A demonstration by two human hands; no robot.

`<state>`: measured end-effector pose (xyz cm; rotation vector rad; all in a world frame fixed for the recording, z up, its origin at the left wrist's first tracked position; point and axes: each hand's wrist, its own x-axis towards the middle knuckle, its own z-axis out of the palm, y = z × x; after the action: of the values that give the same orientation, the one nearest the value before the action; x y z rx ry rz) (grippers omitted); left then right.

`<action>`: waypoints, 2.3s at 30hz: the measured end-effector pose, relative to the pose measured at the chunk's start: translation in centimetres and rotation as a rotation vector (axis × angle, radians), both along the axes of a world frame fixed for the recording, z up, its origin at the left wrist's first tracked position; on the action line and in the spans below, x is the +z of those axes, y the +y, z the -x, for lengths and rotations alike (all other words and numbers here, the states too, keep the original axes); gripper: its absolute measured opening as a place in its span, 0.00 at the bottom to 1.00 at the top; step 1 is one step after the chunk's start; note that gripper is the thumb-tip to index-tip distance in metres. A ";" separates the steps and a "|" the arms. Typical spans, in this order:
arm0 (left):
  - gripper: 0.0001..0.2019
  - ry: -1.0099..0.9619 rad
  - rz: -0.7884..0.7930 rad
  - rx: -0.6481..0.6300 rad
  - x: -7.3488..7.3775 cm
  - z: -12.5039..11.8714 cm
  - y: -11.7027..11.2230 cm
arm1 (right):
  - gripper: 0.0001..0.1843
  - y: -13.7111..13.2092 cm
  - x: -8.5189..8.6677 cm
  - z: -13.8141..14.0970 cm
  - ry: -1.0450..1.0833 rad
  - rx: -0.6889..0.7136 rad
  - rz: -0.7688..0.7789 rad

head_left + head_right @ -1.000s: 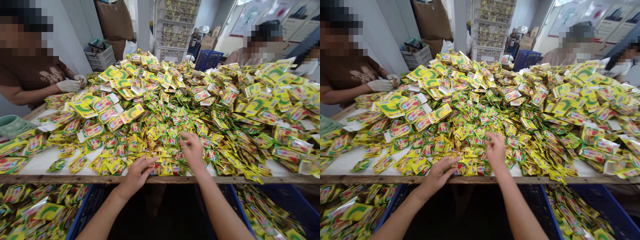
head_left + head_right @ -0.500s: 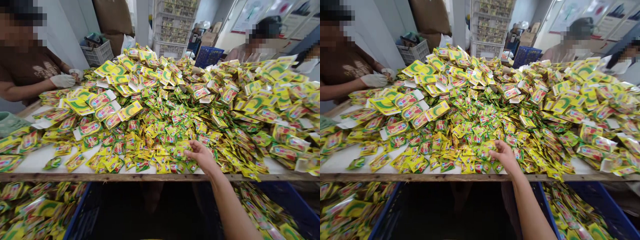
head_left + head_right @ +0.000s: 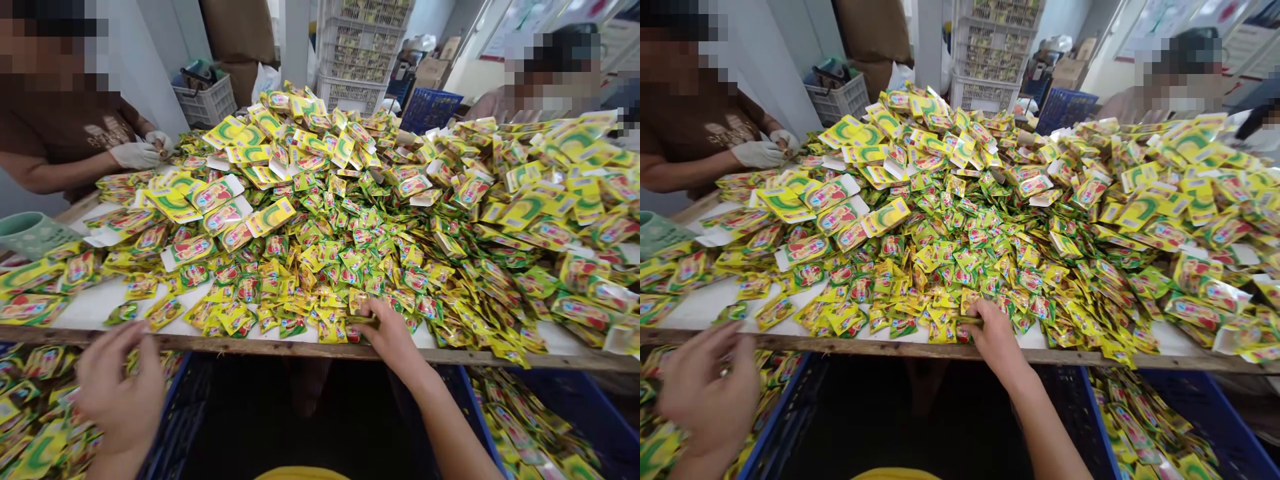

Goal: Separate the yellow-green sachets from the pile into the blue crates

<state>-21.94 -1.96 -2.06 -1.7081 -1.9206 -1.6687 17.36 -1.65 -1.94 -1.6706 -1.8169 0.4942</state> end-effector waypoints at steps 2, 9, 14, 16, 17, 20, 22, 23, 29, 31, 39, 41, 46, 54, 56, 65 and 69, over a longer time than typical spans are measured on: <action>0.11 0.051 -0.058 -0.106 -0.3 -4.1 0.8 | 0.13 -1.4 -0.6 -1.3 0.223 -0.103 0.066; 0.13 0.016 0.153 -0.780 -0.9 -16.3 1.5 | 0.14 0.5 1.6 -4.5 0.307 -0.029 0.170; 0.13 0.098 0.142 -0.796 0.2 -16.1 4.9 | 0.19 5.1 2.0 -2.5 0.009 0.150 0.203; 0.12 0.175 0.111 -0.670 1.7 -14.8 8.1 | 0.14 5.4 1.3 -2.0 -0.114 0.151 0.110; 0.11 0.227 0.105 -0.580 2.6 -14.1 10.0 | 0.11 5.2 0.8 -1.8 -0.194 0.157 0.046; 0.18 0.418 0.189 -0.333 5.2 -12.3 16.2 | 0.08 3.6 -0.6 -1.6 -0.317 0.185 -0.094; 0.29 0.520 0.325 -0.271 6.3 -11.9 19.7 | 0.10 2.3 -1.3 -1.5 -0.311 0.171 -0.134; 0.31 0.548 0.385 -0.271 6.6 -12.0 21.0 | 0.10 1.8 -1.6 -1.6 -0.297 0.153 -0.143; 0.22 0.438 0.437 -0.292 8.3 -12.3 19.0 | 0.10 0.2 -1.2 -3.5 0.130 -0.013 -0.042; 0.16 0.428 0.489 -0.459 9.0 -11.4 15.7 | 0.15 0.1 -0.2 -3.9 0.394 -0.158 0.044; 0.15 0.330 0.921 -0.845 8.9 -10.7 8.0 | 0.19 1.3 -0.1 -0.5 1.082 -0.197 0.336; 0.13 0.074 0.893 -0.838 7.6 -11.8 8.2 | 0.18 1.4 -0.6 0.4 1.069 -0.172 0.316; 0.19 -0.617 0.855 -0.863 3.8 -14.6 7.4 | 0.15 1.6 0.9 2.5 1.046 -0.242 0.169; 0.14 -0.803 0.754 -0.893 1.3 -15.6 4.9 | 0.07 3.6 4.0 7.7 0.450 0.099 -0.192; 0.13 -0.790 0.731 -0.853 1.0 -15.4 4.6 | 0.07 3.7 3.8 8.0 0.220 0.202 -0.204; 0.16 -0.688 0.746 -0.879 0.6 -14.3 3.9 | 0.17 4.1 6.9 8.1 -0.280 0.502 0.018; 0.15 -0.777 0.733 -0.969 0.3 -13.6 4.1 | 0.16 4.9 6.8 8.0 -0.161 0.460 0.005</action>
<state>-8.33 2.14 -1.74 -2.9535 -2.4023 -2.3697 9.31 3.25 4.85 -1.3203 -2.3336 0.5676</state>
